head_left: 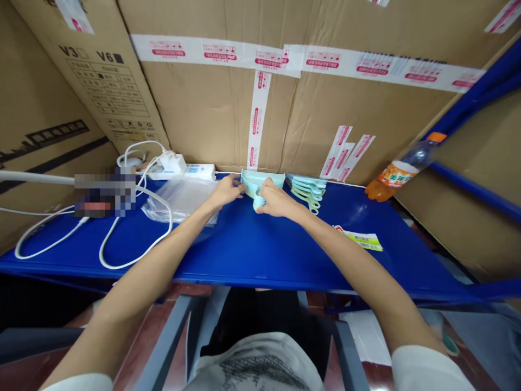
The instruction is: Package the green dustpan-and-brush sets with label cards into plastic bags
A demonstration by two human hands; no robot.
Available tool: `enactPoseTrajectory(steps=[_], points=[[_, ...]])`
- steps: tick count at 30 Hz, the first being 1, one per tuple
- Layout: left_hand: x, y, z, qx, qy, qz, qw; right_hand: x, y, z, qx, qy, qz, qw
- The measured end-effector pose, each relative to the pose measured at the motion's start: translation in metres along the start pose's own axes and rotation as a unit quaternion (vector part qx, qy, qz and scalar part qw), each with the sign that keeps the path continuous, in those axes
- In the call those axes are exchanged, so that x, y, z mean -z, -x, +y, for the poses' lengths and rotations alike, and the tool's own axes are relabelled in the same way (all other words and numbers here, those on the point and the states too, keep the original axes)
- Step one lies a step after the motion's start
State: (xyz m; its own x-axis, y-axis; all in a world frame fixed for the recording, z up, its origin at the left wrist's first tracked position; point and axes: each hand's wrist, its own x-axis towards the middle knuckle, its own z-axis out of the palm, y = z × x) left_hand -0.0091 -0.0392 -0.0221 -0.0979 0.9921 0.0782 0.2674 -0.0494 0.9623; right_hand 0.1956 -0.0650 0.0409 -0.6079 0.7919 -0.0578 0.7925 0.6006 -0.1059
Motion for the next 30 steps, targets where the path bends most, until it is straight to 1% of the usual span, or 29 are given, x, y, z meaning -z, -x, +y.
enactPoseTrajectory(steps=[2, 5, 8, 12, 17, 24, 28, 30], points=[[-0.006, 0.003, 0.0, 0.016, 0.048, -0.016, 0.999, 0.002, -0.014, -0.001, -0.022, -0.003, 0.002, 1.0], [-0.014, 0.007, 0.003, 0.034, 0.108, -0.027, 0.993, 0.006, -0.026, -0.001, -0.03, -0.004, -0.005, 1.0], [-0.017, 0.008, 0.004, 0.046, 0.15, -0.019, 0.987, 0.009, -0.028, -0.001, -0.021, -0.003, -0.012, 1.0], [-0.018, 0.01, 0.005, 0.051, 0.189, -0.013, 0.98, 0.009, -0.029, -0.004, -0.003, -0.003, -0.011, 1.0], [-0.014, 0.014, 0.014, 0.061, 0.215, -0.041, 0.974, 0.005, -0.033, -0.007, 0.002, -0.002, 0.005, 1.0], [-0.011, 0.019, 0.023, 0.065, 0.23, -0.056, 0.97, 0.005, -0.03, 0.002, 0.058, 0.022, 0.051, 0.997], [-0.011, 0.018, 0.023, 0.066, 0.236, -0.052, 0.968, 0.008, -0.027, -0.005, 0.046, 0.034, 0.049, 0.997], [-0.011, 0.018, 0.022, 0.069, 0.237, -0.051, 0.968, 0.017, -0.023, -0.008, 0.033, 0.03, 0.047, 0.998]])
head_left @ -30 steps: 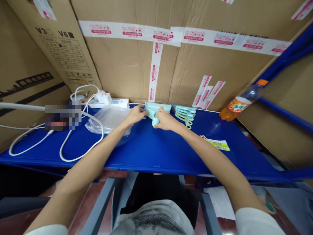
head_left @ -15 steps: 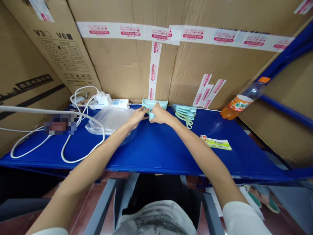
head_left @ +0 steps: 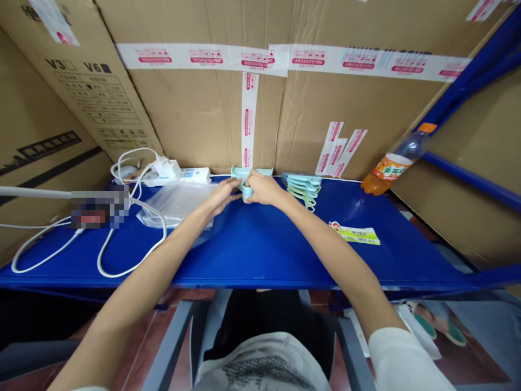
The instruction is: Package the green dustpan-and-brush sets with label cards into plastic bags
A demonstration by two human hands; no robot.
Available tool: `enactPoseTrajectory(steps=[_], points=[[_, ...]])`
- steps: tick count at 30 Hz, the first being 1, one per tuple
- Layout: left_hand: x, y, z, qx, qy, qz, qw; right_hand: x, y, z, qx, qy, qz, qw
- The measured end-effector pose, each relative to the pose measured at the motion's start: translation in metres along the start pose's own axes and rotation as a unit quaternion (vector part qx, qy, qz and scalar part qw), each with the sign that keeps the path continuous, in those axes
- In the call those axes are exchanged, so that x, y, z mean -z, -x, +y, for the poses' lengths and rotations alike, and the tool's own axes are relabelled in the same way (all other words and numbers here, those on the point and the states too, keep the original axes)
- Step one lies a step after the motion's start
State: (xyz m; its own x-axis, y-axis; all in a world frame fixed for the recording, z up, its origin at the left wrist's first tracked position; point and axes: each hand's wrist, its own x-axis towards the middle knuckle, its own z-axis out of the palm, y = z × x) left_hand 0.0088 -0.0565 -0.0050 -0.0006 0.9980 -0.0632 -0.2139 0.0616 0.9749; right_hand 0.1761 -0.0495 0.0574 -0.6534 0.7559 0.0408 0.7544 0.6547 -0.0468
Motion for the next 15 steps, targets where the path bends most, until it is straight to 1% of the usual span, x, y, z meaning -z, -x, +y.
enactPoseTrajectory(steps=[2, 4, 6, 7, 8, 10, 11, 12, 13, 15], points=[[0.001, -0.001, -0.001, 0.002, 0.002, 0.001, 1.0, 0.017, 0.006, 0.004, -0.023, -0.007, 0.001, 1.0], [0.002, -0.002, -0.002, 0.002, 0.006, -0.002, 1.0, 0.041, 0.018, 0.016, -0.064, -0.01, 0.016, 0.998], [0.002, -0.002, -0.003, -0.002, 0.008, 0.001, 1.0, 0.062, 0.035, 0.037, -0.123, -0.001, 0.058, 0.991], [0.003, -0.002, -0.003, -0.007, 0.006, 0.007, 1.0, 0.07, 0.045, 0.05, -0.149, 0.008, 0.089, 0.985], [0.003, -0.003, -0.003, -0.013, 0.002, 0.015, 1.0, 0.074, 0.054, 0.062, -0.173, 0.018, 0.103, 0.979], [0.003, -0.003, -0.003, -0.029, -0.009, 0.037, 0.999, 0.071, 0.071, 0.086, -0.239, 0.04, 0.093, 0.966], [0.003, -0.004, -0.002, -0.038, -0.015, 0.048, 0.998, 0.065, 0.078, 0.095, -0.275, 0.047, 0.072, 0.958], [0.003, -0.004, -0.002, -0.047, -0.021, 0.057, 0.997, 0.056, 0.085, 0.103, -0.297, 0.05, 0.056, 0.952], [0.003, -0.005, -0.002, -0.054, -0.025, 0.064, 0.996, 0.045, 0.09, 0.109, -0.307, 0.048, 0.045, 0.949], [0.002, -0.005, -0.002, -0.063, -0.029, 0.07, 0.995, 0.023, 0.099, 0.115, -0.304, 0.037, 0.051, 0.951]])
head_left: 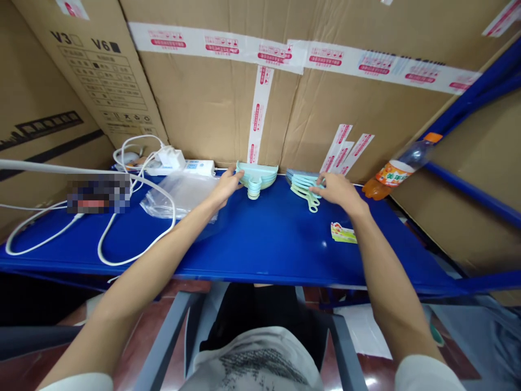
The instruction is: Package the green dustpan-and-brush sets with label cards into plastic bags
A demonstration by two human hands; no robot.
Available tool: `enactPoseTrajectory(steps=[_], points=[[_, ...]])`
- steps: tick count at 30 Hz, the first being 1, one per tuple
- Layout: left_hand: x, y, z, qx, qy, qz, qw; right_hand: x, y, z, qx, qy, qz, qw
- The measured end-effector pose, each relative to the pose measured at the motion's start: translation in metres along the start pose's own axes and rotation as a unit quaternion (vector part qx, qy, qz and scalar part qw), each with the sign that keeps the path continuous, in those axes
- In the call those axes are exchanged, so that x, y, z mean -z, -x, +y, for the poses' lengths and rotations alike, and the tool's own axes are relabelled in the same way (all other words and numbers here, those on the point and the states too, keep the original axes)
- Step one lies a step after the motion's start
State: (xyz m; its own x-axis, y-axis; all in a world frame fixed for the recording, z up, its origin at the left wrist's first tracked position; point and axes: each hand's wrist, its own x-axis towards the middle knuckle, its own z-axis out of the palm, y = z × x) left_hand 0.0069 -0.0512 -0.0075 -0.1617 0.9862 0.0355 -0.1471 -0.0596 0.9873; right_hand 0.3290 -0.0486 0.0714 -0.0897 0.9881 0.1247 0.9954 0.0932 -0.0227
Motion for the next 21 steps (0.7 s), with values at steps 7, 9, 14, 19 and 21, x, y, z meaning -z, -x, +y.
enactPoseTrajectory(steps=[7, 9, 14, 19, 21], points=[[-0.001, -0.004, -0.005, 0.002, 0.0, 0.017, 1.0, -0.038, 0.018, 0.004, -0.016, -0.007, -0.015, 1.0], [0.0, -0.005, -0.007, 0.0, 0.004, 0.018, 1.0, -0.044, 0.02, 0.006, -0.003, 0.005, -0.051, 0.999], [0.001, -0.005, -0.009, -0.012, -0.01, 0.012, 1.0, -0.056, 0.023, 0.01, 0.039, 0.014, -0.092, 0.995], [-0.002, -0.004, -0.007, -0.03, -0.024, 0.03, 0.999, -0.058, 0.03, 0.006, 0.068, 0.015, -0.086, 0.994], [-0.003, -0.004, -0.006, -0.039, -0.023, 0.043, 0.998, -0.055, 0.035, 0.005, 0.08, 0.016, -0.072, 0.994]])
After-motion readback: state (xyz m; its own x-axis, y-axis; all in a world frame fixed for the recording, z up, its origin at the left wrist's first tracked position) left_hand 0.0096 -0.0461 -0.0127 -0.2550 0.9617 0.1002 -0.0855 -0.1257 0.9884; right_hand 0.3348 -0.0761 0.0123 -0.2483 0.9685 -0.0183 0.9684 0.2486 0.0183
